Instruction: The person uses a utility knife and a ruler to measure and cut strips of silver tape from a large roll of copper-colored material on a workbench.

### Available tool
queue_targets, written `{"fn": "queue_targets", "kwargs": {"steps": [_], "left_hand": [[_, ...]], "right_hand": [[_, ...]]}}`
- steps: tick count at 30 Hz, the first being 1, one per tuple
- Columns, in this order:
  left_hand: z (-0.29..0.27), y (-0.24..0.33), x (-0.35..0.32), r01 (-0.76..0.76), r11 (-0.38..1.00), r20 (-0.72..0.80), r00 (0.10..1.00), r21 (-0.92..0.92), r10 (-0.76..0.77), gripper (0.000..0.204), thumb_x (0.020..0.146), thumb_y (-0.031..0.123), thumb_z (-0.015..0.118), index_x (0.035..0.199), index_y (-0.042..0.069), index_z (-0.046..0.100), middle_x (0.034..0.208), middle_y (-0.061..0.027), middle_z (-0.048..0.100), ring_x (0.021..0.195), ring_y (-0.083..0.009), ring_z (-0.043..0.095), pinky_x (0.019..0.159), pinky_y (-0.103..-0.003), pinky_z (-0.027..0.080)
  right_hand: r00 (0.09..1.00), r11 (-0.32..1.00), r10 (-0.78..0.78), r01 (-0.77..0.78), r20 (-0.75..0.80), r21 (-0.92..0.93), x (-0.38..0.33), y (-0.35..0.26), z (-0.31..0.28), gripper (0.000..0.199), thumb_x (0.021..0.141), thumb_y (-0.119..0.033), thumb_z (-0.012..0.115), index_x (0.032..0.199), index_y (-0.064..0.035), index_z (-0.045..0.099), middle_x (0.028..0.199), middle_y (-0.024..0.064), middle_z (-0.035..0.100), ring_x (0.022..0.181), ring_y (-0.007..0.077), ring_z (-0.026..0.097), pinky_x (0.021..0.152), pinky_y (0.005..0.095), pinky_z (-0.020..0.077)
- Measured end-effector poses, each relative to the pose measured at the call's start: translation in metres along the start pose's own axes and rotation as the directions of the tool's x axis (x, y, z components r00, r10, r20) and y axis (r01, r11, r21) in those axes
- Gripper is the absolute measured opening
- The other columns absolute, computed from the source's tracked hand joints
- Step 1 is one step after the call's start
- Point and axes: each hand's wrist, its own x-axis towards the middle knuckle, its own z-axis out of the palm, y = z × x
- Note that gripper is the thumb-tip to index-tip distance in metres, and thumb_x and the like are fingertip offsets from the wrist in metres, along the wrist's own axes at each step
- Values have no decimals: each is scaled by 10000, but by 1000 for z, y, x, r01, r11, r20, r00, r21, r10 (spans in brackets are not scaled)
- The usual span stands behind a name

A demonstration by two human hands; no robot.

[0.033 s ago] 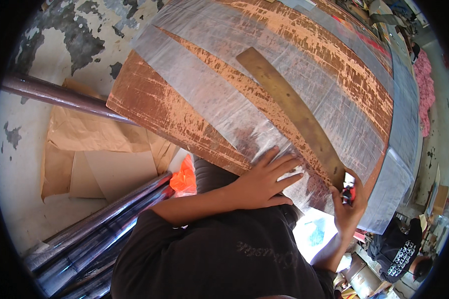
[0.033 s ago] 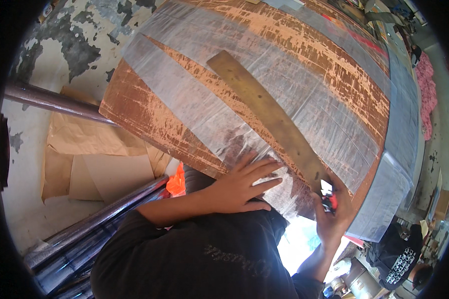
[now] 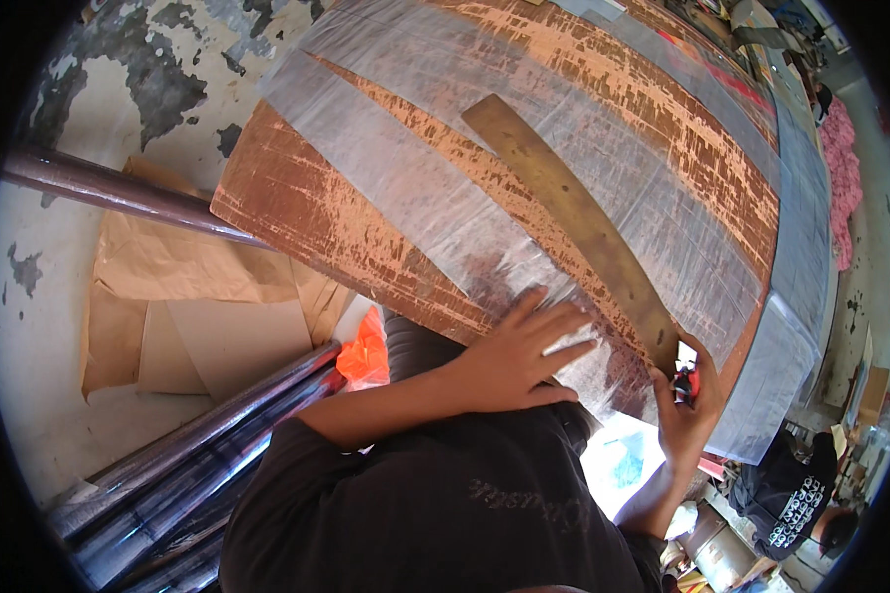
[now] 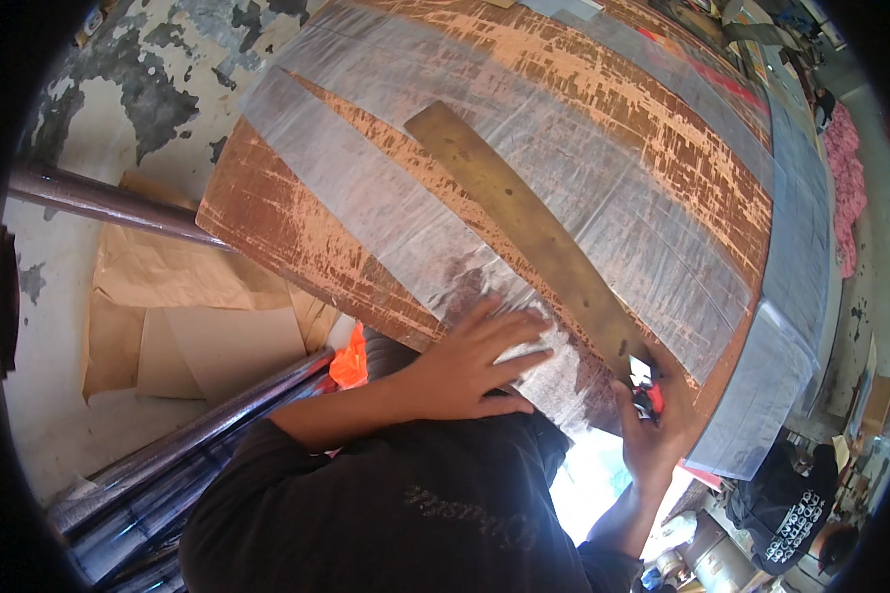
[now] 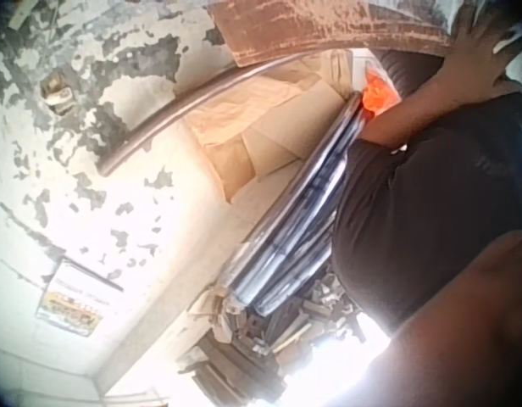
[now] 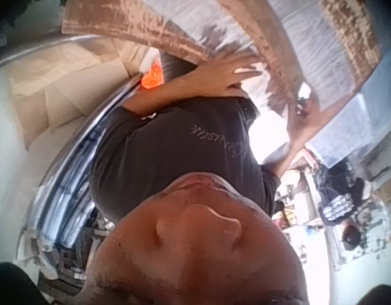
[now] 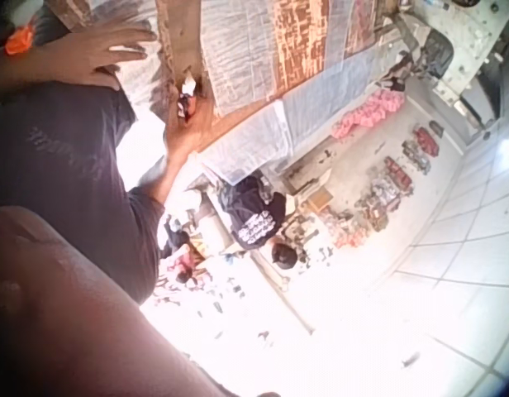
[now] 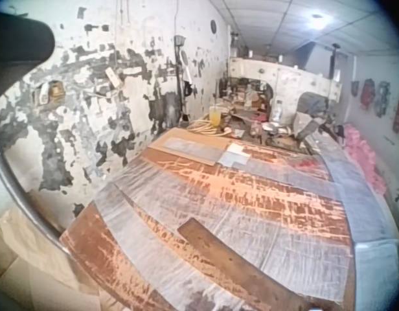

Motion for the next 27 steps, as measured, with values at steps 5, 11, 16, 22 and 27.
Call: {"fn": "queue_targets", "kwargs": {"steps": [5,11,16,22,27], "left_hand": [[-66,-48,-10,189,975,-249,956,118,-155,536,910,272,879,1395,104,724,1470,-144,681,1388,-363,624,1165,-506,497],[-208,-156,-29,569,715,-578,766,405,-282,450,994,304,811,1384,91,737,1512,-166,632,1367,-396,614,1141,-495,504],[-314,-278,-59,731,399,-640,680,553,-358,837,985,658,729,1535,34,632,1590,-314,540,1449,-482,553,1210,-521,459],[-342,-338,-36,774,449,-585,633,447,-507,1065,926,800,694,1613,-1,543,1553,-330,547,1461,-484,537,1219,-510,453],[-348,-330,-35,807,423,-638,586,412,-499,1017,888,785,743,1536,8,639,1443,-291,612,1366,-463,583,1181,-503,477]], "right_hand": [[998,998,-28,25,-50,-66,3,-3,11,349,888,-17,893,1186,61,728,1279,190,767,994,281,759,790,355,599],[996,995,37,-44,-78,-88,14,-8,11,460,899,-10,865,1328,51,710,1249,194,767,963,285,762,797,366,603],[998,998,22,-27,-66,-65,28,-6,17,484,896,20,835,1360,53,699,1233,201,770,978,286,765,840,368,605],[989,976,-120,102,-84,-192,30,-4,12,489,900,33,829,1368,58,689,1239,212,764,1002,289,761,861,370,605],[993,986,-60,43,-103,-162,31,-10,4,485,901,46,833,1365,49,689,1212,190,764,994,244,755,848,340,605]]}}
